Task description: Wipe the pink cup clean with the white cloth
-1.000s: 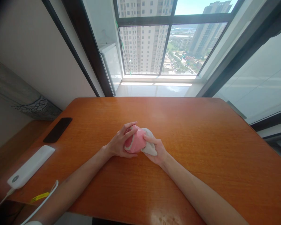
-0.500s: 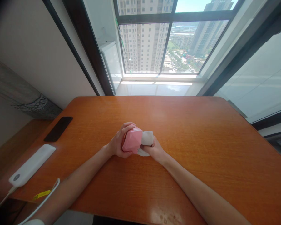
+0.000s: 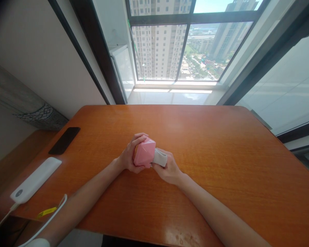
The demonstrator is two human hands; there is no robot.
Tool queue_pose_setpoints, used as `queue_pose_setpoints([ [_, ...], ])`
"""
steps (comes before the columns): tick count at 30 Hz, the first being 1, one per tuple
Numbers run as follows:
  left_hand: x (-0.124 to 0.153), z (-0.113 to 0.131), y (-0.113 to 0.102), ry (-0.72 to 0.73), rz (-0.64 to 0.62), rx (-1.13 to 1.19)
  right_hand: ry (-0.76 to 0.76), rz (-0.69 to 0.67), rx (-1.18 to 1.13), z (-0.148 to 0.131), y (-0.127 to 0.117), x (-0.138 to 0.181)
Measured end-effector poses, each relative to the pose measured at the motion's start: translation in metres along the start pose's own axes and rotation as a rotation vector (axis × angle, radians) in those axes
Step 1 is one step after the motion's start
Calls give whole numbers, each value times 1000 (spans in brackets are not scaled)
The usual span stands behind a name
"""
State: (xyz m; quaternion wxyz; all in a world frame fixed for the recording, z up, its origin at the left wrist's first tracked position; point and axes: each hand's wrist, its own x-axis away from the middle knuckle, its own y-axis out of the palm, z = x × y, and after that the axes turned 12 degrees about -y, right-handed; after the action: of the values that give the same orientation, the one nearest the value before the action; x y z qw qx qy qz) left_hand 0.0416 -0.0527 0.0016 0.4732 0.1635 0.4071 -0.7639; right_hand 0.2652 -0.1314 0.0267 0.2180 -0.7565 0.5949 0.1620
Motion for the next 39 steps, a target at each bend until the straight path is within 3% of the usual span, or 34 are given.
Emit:
queue_pose_setpoints([
  [5,-3,11,2,44,-48,-164,409,251,-500,8,-10,-9],
  [11,-3,13,5,107,-51,-279,604,214,-762,8,-23,-22],
  [15,-4,18,7,38,-31,-225,616,206,-807,9,-25,-20],
  [25,-9,41,26,-430,26,211,563,189,-687,14,-22,-13],
  [27,-9,41,24,-381,32,168,558,197,-689,14,-22,-14],
  [35,-7,24,9,49,-40,-199,536,190,-753,11,-24,-15],
  [39,-9,32,14,-79,-5,-65,504,205,-662,13,-23,-15],
])
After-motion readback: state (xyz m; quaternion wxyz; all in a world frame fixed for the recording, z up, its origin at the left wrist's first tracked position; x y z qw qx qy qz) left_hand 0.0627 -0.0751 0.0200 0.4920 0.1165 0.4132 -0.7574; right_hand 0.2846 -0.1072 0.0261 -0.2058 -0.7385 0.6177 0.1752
